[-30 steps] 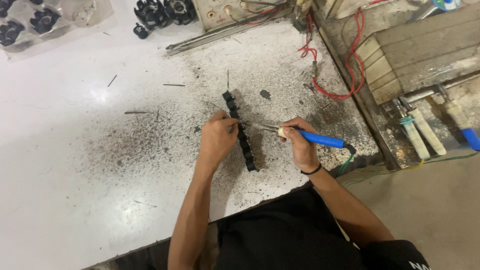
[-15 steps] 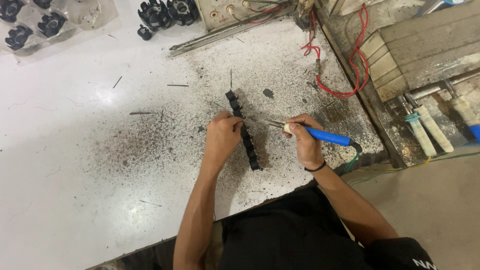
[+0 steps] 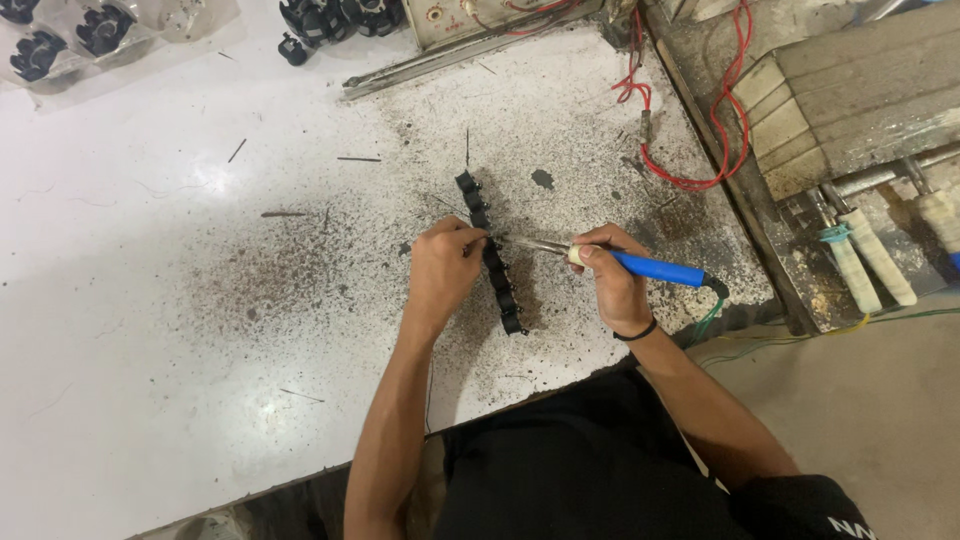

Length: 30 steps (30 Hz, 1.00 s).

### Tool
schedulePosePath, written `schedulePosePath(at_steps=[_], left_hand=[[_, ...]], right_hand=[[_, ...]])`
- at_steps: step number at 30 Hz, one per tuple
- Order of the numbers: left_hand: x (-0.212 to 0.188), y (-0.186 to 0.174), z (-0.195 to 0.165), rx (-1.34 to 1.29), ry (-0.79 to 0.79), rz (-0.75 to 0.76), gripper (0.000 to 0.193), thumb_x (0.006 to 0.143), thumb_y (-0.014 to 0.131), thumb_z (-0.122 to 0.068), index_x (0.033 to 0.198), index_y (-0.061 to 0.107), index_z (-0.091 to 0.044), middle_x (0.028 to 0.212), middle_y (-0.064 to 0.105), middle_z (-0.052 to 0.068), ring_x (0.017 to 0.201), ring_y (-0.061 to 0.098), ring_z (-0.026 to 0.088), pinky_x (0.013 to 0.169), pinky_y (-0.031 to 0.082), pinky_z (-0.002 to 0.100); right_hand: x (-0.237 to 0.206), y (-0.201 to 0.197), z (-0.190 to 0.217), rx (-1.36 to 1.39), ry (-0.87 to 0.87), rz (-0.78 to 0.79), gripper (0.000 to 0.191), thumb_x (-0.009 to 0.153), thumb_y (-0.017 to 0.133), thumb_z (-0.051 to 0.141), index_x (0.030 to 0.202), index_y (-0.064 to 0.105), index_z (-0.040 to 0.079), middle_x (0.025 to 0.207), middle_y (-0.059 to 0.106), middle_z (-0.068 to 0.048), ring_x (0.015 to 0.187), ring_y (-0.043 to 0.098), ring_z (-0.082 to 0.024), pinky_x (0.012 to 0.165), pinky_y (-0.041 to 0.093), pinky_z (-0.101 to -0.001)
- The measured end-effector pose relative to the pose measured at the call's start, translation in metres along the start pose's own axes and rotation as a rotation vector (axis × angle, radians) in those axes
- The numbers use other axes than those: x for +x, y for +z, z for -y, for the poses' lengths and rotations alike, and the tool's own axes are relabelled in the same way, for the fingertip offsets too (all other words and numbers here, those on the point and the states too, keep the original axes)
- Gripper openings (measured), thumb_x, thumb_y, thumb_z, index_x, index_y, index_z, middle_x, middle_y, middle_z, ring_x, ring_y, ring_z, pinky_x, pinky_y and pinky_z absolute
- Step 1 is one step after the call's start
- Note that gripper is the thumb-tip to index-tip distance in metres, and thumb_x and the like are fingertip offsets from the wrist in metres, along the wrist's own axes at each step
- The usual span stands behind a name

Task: The person solders small black plastic components onto a row of parts on a workbench using a soldering iron, holding each component steady with one hand while applying the iron with the other. They occasionally reposition components and the strip, and at one point handle a red wire while working.

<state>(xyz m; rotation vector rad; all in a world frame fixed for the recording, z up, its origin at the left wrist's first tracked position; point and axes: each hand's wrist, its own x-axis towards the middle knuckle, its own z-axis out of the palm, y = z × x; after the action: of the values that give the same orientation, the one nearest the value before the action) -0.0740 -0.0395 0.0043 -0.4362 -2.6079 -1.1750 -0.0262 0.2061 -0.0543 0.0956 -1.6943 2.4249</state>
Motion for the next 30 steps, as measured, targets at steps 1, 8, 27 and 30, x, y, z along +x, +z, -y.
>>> schedulePosePath(at_steps=[1,8,27,30], left_hand=[[0.0,0.001,0.0,0.007,0.013,-0.007,0.01,0.083,0.077,-0.003,0.091,0.082,-0.005,0.089,0.074,0.012,0.07,0.073,0.029,0.066,0.059,0.039],[-0.001,0.003,-0.003,0.016,-0.013,0.001,0.01,0.084,0.077,-0.002,0.093,0.081,-0.003,0.09,0.074,0.01,0.067,0.073,0.026,0.062,0.059,0.036],[0.001,0.0,-0.02,0.097,0.056,0.001,0.006,0.089,0.075,-0.008,0.093,0.078,-0.005,0.092,0.073,0.01,0.069,0.069,0.031,0.064,0.056,0.04],[0.001,0.001,-0.022,0.109,0.059,0.006,0.008,0.089,0.075,-0.007,0.095,0.079,-0.005,0.093,0.073,0.01,0.069,0.07,0.03,0.064,0.056,0.038]], right_hand=[[0.0,0.0,0.0,-0.002,0.0,-0.016,0.014,0.094,0.06,0.006,0.098,0.066,-0.005,0.09,0.067,-0.015,0.078,0.063,-0.019,0.072,0.053,-0.0345],[0.0,-0.003,-0.002,-0.014,0.007,-0.036,0.014,0.095,0.06,0.007,0.099,0.066,-0.004,0.091,0.069,-0.015,0.079,0.065,-0.019,0.074,0.054,-0.0344],[0.003,-0.003,-0.001,0.049,0.029,-0.032,0.016,0.096,0.069,0.013,0.1,0.07,-0.002,0.089,0.07,-0.01,0.08,0.065,-0.015,0.071,0.053,-0.0311],[0.002,-0.002,0.003,-0.078,-0.016,0.004,0.015,0.096,0.068,0.013,0.098,0.071,-0.002,0.088,0.07,-0.01,0.079,0.066,-0.015,0.071,0.054,-0.0308]])
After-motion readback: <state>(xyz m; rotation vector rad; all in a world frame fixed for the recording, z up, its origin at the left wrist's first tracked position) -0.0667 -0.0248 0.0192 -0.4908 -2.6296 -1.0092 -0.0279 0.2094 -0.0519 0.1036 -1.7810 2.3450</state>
